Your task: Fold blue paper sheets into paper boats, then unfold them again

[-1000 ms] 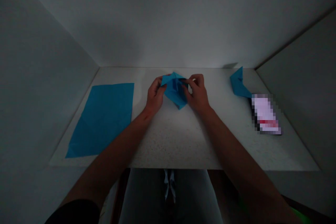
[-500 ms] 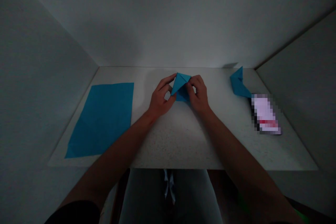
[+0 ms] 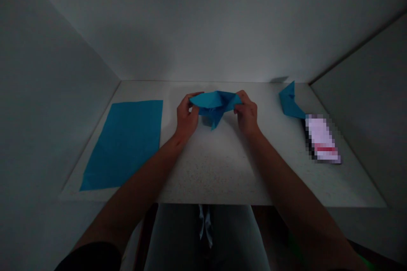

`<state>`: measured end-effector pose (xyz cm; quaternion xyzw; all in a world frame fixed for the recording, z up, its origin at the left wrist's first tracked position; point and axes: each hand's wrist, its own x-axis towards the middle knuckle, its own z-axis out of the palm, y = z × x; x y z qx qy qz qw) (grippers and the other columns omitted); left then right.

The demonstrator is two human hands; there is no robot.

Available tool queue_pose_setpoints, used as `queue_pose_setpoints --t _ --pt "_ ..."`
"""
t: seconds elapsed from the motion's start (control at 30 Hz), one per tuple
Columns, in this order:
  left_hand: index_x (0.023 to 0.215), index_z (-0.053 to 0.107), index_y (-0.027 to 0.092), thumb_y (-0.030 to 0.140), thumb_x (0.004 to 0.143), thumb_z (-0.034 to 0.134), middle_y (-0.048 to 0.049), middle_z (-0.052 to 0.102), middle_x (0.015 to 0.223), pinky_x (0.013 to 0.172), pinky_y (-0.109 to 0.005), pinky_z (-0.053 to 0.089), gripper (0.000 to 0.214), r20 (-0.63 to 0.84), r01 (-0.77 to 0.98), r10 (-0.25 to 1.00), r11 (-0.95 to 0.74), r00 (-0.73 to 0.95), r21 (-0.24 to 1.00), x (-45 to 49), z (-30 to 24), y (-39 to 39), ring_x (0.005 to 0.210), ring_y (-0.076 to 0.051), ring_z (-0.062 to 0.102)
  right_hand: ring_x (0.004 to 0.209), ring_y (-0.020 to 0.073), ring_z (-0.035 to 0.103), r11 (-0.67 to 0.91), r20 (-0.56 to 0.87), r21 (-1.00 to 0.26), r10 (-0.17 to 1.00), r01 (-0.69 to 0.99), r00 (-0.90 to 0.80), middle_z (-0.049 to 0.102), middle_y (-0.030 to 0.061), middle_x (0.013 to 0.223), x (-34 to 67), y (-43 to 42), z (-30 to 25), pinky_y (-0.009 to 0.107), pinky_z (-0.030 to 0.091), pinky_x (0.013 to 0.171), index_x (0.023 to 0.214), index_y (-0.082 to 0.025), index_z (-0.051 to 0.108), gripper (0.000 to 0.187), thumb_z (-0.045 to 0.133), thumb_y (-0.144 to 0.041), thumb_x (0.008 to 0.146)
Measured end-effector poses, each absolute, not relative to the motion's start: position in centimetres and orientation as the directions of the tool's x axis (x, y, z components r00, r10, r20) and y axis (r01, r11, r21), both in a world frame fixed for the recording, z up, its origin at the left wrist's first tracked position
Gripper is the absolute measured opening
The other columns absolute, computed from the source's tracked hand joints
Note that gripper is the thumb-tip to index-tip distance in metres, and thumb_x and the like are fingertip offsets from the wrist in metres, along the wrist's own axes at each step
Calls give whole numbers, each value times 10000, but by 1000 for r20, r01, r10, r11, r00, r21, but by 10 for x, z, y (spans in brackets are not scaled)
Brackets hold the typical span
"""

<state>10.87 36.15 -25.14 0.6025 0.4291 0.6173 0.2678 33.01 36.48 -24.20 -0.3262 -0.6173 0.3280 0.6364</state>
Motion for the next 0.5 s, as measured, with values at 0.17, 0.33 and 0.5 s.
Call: queue_pose_setpoints --t 0.17,0.33,0.5 --pt "893 627 239 740 1031 685 -20 668 843 746 -320 542 522 389 113 882 -373 -266 921 102 -260 370 806 -199 640 595 169 331 355 326 -907 933 -228 152 237 -29 676 340 377 -243 324 409 578 677 -259 309 616 694 -685 902" --pt "913 604 243 723 1032 711 0 628 826 690 -280 499 506 364 46 893 -365 -263 930 106 -257 367 756 -166 594 600 169 372 343 274 -896 927 -282 258 246 -37 708 354 386 -244 311 443 565 734 -272 278 675 731 -752 877" --pt "932 579 254 690 1033 734 29 595 754 579 -235 438 474 288 42 932 -286 -220 957 109 -256 365 630 -129 535 642 185 466 299 210 -931 909 -211 361 300 -38 709 367 391 -250 308 452 544 764 -288 313 670 724 -797 909"
